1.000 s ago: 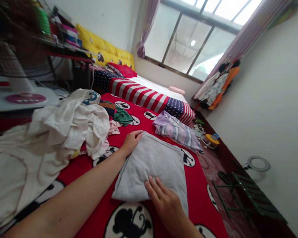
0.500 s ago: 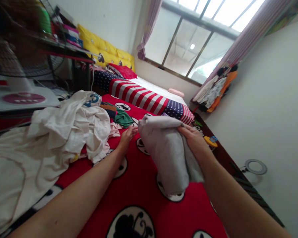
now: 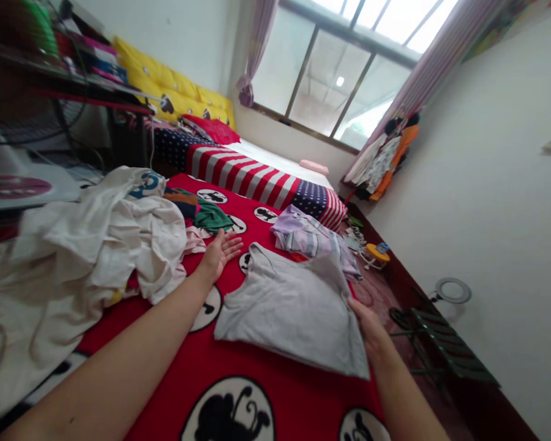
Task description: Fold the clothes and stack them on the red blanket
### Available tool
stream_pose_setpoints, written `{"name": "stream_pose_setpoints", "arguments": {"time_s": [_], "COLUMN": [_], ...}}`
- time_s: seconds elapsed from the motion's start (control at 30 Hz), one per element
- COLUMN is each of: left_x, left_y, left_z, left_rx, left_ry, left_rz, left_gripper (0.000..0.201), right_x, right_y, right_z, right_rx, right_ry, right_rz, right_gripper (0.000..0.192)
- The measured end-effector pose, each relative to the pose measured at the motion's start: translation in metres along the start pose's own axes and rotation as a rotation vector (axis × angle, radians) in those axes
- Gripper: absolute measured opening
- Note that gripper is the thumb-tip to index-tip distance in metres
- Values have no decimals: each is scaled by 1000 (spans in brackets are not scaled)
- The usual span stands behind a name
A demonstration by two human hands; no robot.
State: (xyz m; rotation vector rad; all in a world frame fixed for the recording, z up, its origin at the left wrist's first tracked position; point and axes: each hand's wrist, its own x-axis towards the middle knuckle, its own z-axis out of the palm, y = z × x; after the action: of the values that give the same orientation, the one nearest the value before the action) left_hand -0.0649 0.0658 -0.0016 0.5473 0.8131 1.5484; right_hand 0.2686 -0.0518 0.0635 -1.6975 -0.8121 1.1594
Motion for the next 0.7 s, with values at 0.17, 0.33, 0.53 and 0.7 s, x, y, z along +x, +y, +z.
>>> {"name": "stream_pose_setpoints", "arguments": {"time_s": [0.17,0.33,0.53,0.7], "left_x": [-1,-2,-21,-31], "left_y": [-6,-13,-16,-30], "left_z": [4,9,22,31], "left_rx": [279,534,1166,1081], "left_ry": [8,-21,-169,-333], "left_rz": [85,139,364,490], "left_gripper": [30,30,51,64], "right_x": [16,43,74,70], "right_y": [50,28,15,16], "right_z": [-38,-33,2,22], "right_rx": [32,-272,-368,-385], "right_ry": [122,239,266,226], "right_rz": [-47,-195,-350,-595], "right_gripper": [31,34,44,39]}}
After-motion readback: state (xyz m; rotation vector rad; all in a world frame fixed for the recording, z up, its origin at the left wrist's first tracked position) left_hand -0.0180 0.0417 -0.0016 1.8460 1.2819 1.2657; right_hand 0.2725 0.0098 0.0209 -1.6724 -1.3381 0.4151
